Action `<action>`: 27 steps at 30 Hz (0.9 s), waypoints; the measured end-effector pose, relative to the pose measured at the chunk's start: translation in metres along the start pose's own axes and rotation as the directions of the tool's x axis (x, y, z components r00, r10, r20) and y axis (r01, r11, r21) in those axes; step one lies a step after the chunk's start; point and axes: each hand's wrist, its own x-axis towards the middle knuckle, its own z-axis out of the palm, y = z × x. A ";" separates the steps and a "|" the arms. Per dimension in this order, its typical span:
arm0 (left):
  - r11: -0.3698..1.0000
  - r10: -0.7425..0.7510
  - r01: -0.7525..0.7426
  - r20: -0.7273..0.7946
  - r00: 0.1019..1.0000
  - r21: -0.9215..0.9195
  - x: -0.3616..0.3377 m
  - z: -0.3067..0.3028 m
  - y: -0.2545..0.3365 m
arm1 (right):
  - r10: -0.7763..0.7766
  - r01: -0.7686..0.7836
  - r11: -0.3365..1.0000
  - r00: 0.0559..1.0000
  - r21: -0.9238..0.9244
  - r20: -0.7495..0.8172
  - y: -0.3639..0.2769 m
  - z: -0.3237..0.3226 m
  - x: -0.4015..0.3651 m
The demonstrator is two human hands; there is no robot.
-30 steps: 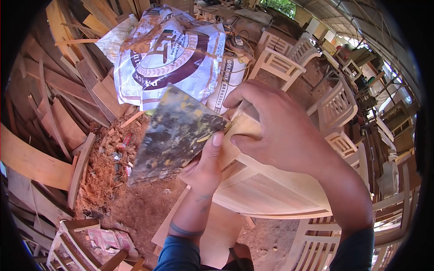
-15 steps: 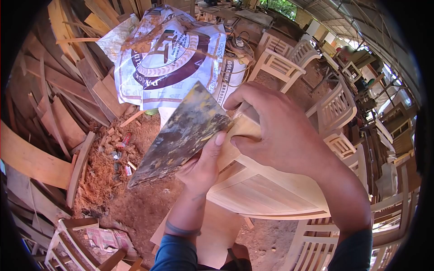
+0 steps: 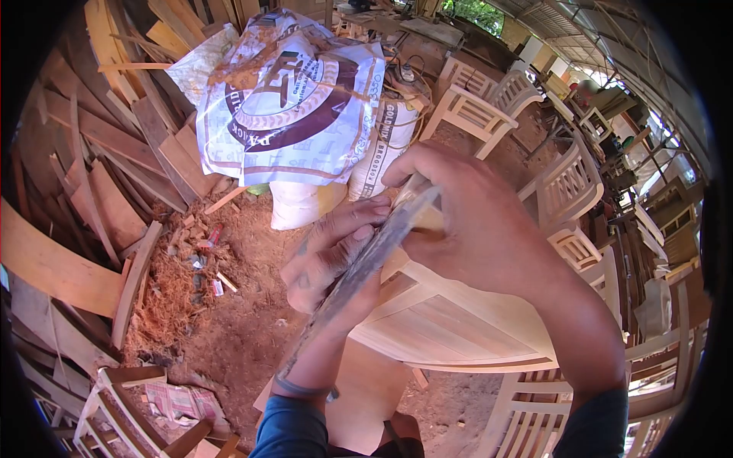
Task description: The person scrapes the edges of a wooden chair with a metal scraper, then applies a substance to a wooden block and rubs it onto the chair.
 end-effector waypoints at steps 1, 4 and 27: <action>0.999 0.035 -0.035 0.001 0.999 0.023 0.001 0.002 -0.001 | -0.005 0.005 1.000 1.000 0.009 -0.016 0.002 0.002 0.000; 0.983 -0.162 0.163 0.024 0.987 -0.079 -0.002 -0.005 0.006 | 0.015 -0.014 1.000 0.999 0.004 -0.040 0.001 0.002 -0.002; 0.981 -0.170 0.178 0.103 0.980 -0.073 0.021 -0.028 0.007 | 0.025 -0.025 1.000 0.999 -0.014 -0.025 -0.003 0.004 -0.003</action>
